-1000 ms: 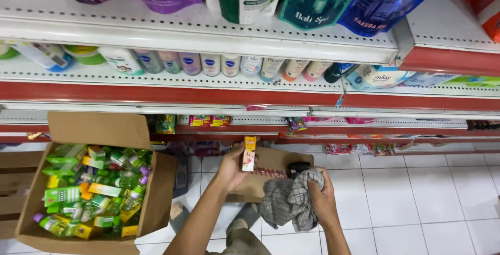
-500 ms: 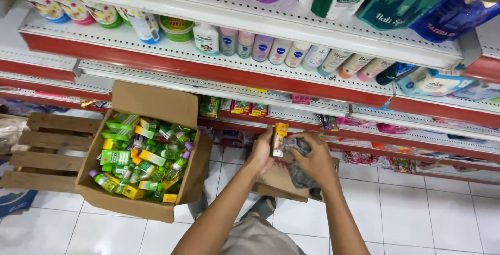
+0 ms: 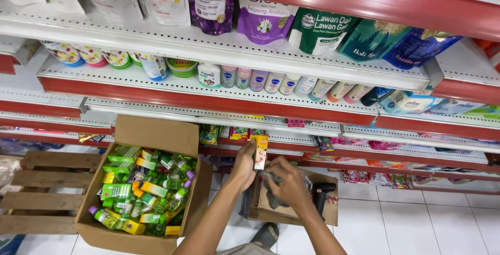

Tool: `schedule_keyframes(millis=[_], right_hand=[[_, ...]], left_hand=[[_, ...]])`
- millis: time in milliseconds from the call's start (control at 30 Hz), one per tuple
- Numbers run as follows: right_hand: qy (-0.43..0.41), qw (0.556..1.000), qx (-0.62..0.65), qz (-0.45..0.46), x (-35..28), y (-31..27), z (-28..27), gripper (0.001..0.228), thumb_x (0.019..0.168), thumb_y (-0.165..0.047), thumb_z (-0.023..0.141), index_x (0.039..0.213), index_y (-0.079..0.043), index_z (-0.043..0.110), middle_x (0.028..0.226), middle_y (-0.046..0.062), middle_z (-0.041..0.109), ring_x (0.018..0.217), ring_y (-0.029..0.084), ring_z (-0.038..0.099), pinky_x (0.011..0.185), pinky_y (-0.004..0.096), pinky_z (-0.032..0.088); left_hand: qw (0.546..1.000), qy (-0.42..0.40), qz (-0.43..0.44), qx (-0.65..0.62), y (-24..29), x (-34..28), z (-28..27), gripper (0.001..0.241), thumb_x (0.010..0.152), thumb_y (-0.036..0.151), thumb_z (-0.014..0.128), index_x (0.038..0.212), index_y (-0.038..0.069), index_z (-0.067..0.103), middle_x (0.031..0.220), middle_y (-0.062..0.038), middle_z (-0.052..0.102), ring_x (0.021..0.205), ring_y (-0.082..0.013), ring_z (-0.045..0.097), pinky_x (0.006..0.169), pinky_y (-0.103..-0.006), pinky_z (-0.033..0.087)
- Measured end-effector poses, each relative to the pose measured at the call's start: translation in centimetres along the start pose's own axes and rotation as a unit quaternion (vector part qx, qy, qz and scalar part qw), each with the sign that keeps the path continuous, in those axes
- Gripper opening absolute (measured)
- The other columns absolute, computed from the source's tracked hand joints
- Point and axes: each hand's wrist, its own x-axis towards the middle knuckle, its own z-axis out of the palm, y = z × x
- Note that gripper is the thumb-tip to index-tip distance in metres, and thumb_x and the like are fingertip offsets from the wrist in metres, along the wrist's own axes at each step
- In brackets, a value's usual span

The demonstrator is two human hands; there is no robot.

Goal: Scan and place items onto shelves in a grocery store.

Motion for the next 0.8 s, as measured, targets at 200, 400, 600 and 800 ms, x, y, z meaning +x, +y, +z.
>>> schedule_keyframes(millis=[200,400,600,800], right_hand=[[0.156,0.986,0.004,0.061,4.1,-1.0,-2.7,0.021,0.076,-0.002,0.081,0.097,-0.002,0.074,0.093,0.01,0.071,0.08,0.025,0.074,0.069,0.036,0.059],[0.12,0.991,0.026,0.056,3.5,-3.7,-1.4,0.024,0.076,-0.002,0.079,0.1,-0.005,0.078,0.094,0.013,0.07,0.081,0.026,0.075,0.069,0.036,0.059],[0.07,0.996,0.012,0.049,3.3,-1.8,-2.3,0.026,0.074,-0.002,0.08,0.099,-0.003,0.078,0.092,0.012,0.07,0.082,0.028,0.074,0.071,0.037,0.058],[0.099,0.993,-0.018,0.054,3.4,-3.7,-1.3,0.023,0.077,-0.003,0.079,0.1,-0.005,0.079,0.094,0.012,0.07,0.077,0.027,0.074,0.064,0.036,0.059]], left_hand=[[0.998,-0.03,0.021,0.056,-2.4,0.6,-0.4,0.033,0.109,0.034,0.049,0.112,0.006,0.066,0.085,-0.005,0.064,0.07,-0.0138,0.058,0.063,-0.0311,0.049],[0.999,-0.021,0.014,0.048,0.7,-1.9,3.2,0.031,0.106,0.027,0.043,0.113,0.006,0.065,0.092,-0.006,0.068,0.081,-0.0139,0.065,0.076,-0.0329,0.054],[0.998,-0.014,-0.029,0.052,-2.5,-1.3,0.3,0.035,0.109,0.034,0.043,0.118,0.008,0.065,0.093,-0.008,0.067,0.079,-0.019,0.063,0.072,-0.0377,0.051],[0.998,-0.008,-0.055,0.015,1.1,-3.0,3.6,0.034,0.106,0.034,0.042,0.114,0.009,0.063,0.096,-0.008,0.068,0.084,-0.0187,0.067,0.077,-0.0381,0.056]])
